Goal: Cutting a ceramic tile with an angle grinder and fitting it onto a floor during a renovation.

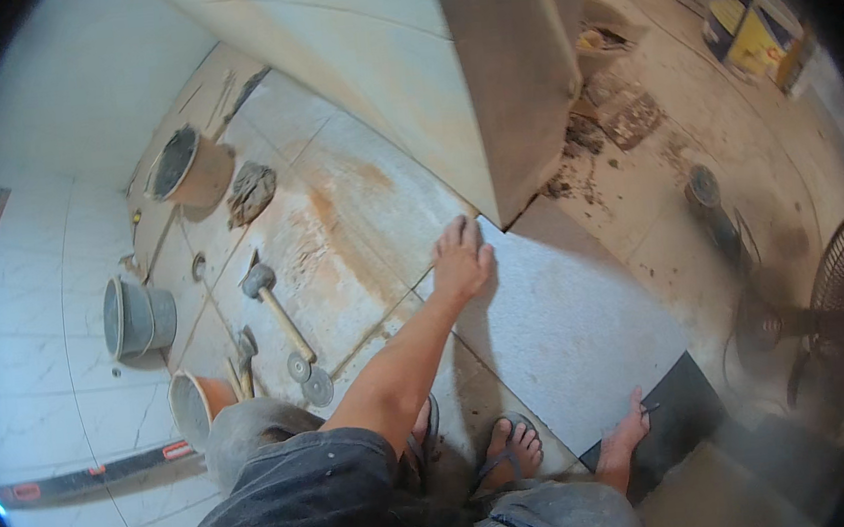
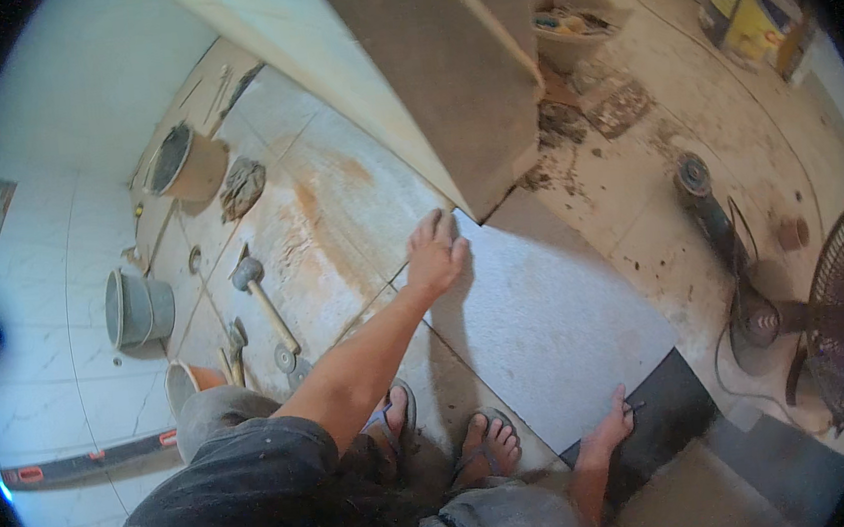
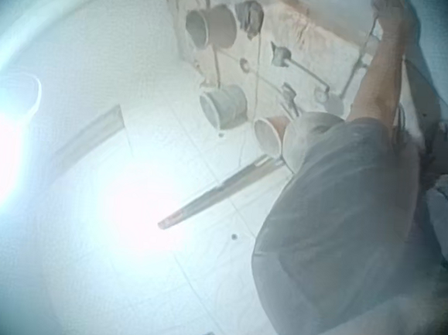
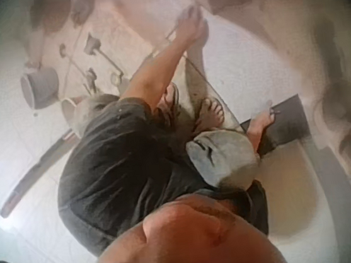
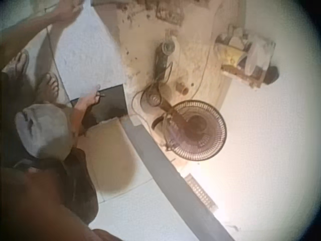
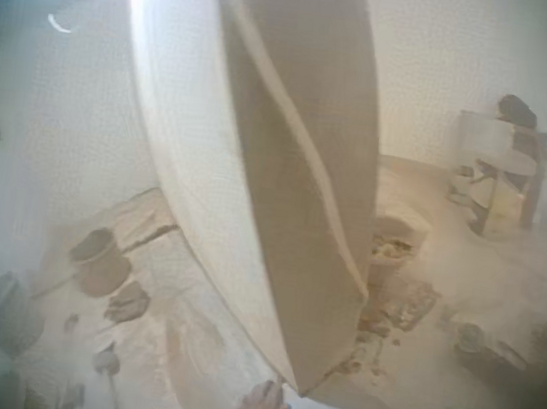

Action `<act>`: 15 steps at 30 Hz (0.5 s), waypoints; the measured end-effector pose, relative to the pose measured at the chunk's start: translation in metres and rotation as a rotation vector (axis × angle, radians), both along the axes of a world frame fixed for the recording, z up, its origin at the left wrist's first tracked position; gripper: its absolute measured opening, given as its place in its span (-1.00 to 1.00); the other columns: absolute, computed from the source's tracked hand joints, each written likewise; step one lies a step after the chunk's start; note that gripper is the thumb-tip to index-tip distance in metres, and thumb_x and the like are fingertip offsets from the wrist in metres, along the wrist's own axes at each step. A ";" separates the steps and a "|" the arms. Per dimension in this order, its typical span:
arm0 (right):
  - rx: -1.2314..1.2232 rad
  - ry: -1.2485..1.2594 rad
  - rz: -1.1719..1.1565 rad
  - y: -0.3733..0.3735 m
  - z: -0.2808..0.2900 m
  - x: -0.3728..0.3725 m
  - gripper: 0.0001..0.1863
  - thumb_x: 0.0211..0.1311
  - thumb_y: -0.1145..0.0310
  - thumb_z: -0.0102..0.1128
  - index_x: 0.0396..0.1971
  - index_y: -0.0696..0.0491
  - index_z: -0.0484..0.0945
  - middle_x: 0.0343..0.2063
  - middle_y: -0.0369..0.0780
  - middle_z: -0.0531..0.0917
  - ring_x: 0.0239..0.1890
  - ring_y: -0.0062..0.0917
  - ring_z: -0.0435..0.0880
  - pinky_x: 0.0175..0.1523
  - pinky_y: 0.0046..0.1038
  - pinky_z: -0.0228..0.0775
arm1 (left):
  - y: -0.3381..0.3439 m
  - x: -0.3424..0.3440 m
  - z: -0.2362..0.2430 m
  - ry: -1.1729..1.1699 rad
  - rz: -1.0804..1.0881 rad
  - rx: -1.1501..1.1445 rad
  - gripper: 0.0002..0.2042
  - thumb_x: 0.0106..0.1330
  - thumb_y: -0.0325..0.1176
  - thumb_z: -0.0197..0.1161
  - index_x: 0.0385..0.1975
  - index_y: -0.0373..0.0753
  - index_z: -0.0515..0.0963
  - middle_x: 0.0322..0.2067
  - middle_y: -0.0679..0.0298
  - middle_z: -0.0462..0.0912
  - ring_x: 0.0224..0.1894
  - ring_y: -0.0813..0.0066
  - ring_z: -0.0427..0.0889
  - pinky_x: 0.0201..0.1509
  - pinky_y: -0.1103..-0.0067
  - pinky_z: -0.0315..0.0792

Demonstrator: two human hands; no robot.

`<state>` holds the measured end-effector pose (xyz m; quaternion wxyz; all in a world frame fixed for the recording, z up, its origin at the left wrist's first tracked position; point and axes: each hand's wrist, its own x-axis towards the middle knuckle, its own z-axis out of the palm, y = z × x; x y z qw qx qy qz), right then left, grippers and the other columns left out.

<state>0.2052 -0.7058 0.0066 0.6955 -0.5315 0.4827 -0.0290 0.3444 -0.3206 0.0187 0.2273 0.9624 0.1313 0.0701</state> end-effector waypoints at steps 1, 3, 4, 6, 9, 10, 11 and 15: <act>0.009 -0.003 0.027 0.001 0.000 0.002 -0.55 0.29 0.16 0.38 -0.03 0.21 0.54 -0.04 -0.11 0.63 -0.03 -0.25 0.64 0.06 -0.21 0.54 | -0.003 -0.002 -0.001 -0.002 -0.030 -0.014 -0.44 0.37 -0.12 0.13 0.28 -0.35 0.36 0.38 0.02 0.29 0.41 0.02 0.25 0.46 0.07 0.09; -0.006 0.066 0.002 0.019 0.004 0.008 -0.66 0.33 0.26 0.32 -0.12 0.24 0.56 -0.12 -0.06 0.66 -0.13 -0.28 0.67 -0.02 -0.20 0.60 | 0.005 -0.011 -0.005 -0.088 -0.059 -0.005 -0.45 0.37 -0.14 0.12 0.26 -0.39 0.39 0.35 -0.05 0.33 0.40 -0.03 0.26 0.47 0.10 0.11; -0.007 0.068 0.050 0.012 0.010 0.009 -0.60 0.34 0.24 0.29 -0.04 0.28 0.55 -0.09 -0.03 0.66 -0.11 -0.25 0.67 0.00 -0.18 0.59 | -0.013 -0.013 -0.002 -0.043 -0.071 -0.102 -0.46 0.36 -0.18 0.13 0.25 -0.40 0.39 0.33 -0.09 0.36 0.39 -0.07 0.28 0.47 0.11 0.12; -0.338 -0.143 0.449 -0.023 0.004 0.000 -0.49 0.39 0.20 0.21 0.10 0.34 0.50 -0.04 0.02 0.64 -0.07 -0.20 0.66 0.04 -0.16 0.58 | -0.041 -0.016 0.006 -0.037 -0.066 -0.154 -0.45 0.35 -0.18 0.15 0.27 -0.37 0.36 0.36 -0.06 0.30 0.42 -0.06 0.24 0.46 0.07 0.11; -1.146 -0.640 1.005 -0.068 0.006 -0.015 -0.45 0.47 0.22 0.03 0.22 0.40 0.41 0.00 0.05 0.62 -0.04 -0.19 0.66 0.08 -0.15 0.56 | -0.073 -0.036 0.019 -0.174 0.110 -0.214 -0.44 0.36 -0.16 0.14 0.30 -0.31 0.31 0.37 -0.02 0.26 0.43 -0.01 0.20 0.43 0.03 0.06; -1.137 -0.661 1.020 -0.070 0.012 -0.010 -0.45 0.47 0.22 0.03 0.22 0.40 0.41 0.00 0.05 0.62 -0.04 -0.19 0.66 0.08 -0.15 0.56 | -0.080 -0.043 0.023 -0.181 0.132 -0.206 -0.44 0.36 -0.16 0.14 0.30 -0.31 0.31 0.37 -0.02 0.26 0.43 -0.01 0.20 0.43 0.03 0.06; -1.126 -0.639 1.023 -0.071 0.016 -0.008 -0.45 0.47 0.22 0.02 0.23 0.37 0.41 -0.06 0.08 0.63 -0.10 -0.13 0.65 0.02 -0.11 0.55 | -0.086 -0.051 0.026 -0.187 0.365 -0.235 -0.43 0.36 -0.14 0.16 0.30 -0.29 0.30 0.36 -0.01 0.27 0.43 0.01 0.20 0.43 0.05 0.05; -1.155 -0.495 1.028 -0.102 0.041 0.004 -0.44 0.43 0.19 -0.05 0.29 0.23 0.43 -0.29 0.21 0.66 -0.33 0.13 0.64 -0.20 0.06 0.52 | -0.108 -0.086 0.043 -0.048 0.868 -0.528 -0.35 0.33 -0.06 0.23 0.32 -0.30 0.27 0.32 -0.05 0.31 0.39 0.02 0.24 0.40 0.21 0.11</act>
